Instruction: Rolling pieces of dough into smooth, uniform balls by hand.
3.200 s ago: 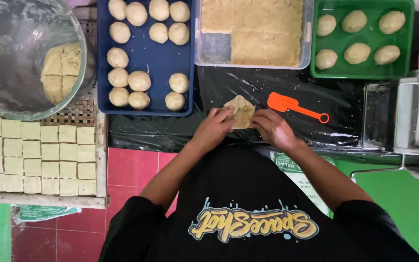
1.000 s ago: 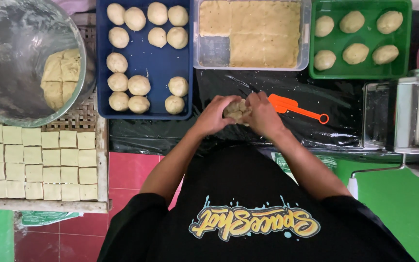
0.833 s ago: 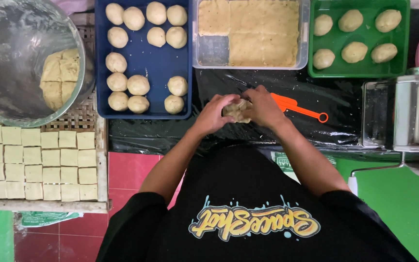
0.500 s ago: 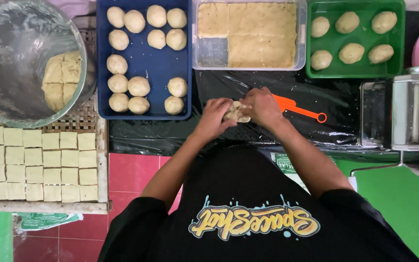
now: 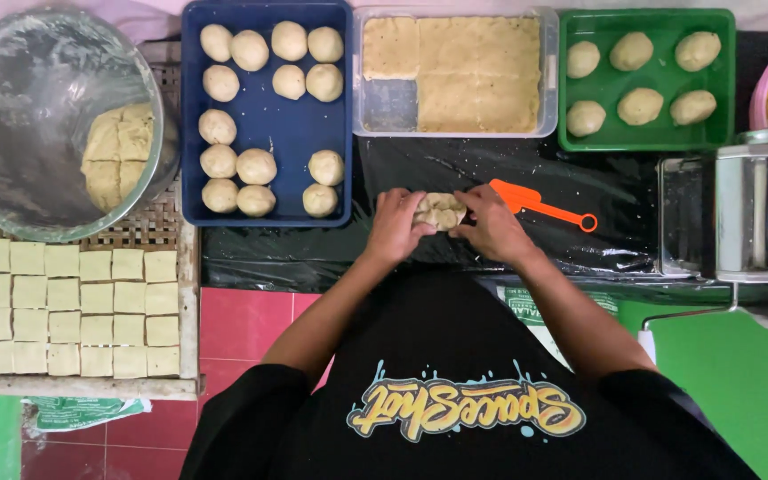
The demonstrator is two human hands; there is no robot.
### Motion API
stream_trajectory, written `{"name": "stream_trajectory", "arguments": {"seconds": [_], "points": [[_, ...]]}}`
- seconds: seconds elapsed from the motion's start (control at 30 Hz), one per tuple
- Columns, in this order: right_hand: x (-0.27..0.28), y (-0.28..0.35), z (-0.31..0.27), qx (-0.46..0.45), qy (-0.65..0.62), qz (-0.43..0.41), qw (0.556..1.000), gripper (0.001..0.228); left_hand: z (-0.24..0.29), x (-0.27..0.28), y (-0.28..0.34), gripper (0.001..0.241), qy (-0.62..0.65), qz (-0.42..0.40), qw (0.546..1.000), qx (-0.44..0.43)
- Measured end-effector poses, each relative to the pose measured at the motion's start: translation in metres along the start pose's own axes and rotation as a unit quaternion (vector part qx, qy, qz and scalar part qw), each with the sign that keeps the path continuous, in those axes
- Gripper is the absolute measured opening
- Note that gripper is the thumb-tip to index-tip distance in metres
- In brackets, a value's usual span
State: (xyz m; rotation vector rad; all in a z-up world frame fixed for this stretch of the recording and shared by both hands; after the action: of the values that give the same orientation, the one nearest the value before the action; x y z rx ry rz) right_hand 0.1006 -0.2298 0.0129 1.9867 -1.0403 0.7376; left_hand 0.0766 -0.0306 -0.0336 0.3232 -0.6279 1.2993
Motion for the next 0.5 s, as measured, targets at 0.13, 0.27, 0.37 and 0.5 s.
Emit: {"name": "stream_trajectory", "arguments": {"seconds": [0.13,0.27,0.37,0.5], "points": [[-0.008,-0.003,0.008,-0.023,-0.084,0.024,0.996,0.066,0.008,0.001,0.001,0.07,-0.011,0.02,1.0,0.012],[-0.002,0.004,0.002,0.008,-0.091,0.112,0.989,0.059,0.013,-0.002,0.002,0.064,0.023,0.005,0.998,0.065],[-0.009,0.009,-0.01,0.056,0.013,0.186,0.981,0.048,0.007,-0.015,0.004,0.062,0.003,-0.004,0.997,0.077],[-0.029,0.015,-0.02,0.101,0.106,0.271,0.951,0.034,0.002,-0.024,0.007,0.062,-0.011,-0.016,0.998,0.057]]}}
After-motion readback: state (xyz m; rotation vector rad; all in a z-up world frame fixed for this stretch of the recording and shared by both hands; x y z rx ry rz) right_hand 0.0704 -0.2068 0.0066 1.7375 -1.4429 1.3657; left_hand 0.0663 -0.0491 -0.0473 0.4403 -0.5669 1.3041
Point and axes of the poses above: each hand's wrist, its own y-axis away from the middle knuckle, its own x-axis out of the back of the hand, z = x × y, the point moved 5 cm from there along -y, towards the middle knuckle, and after that the axes turned 11 degrees about y, right-handed, at the moved point
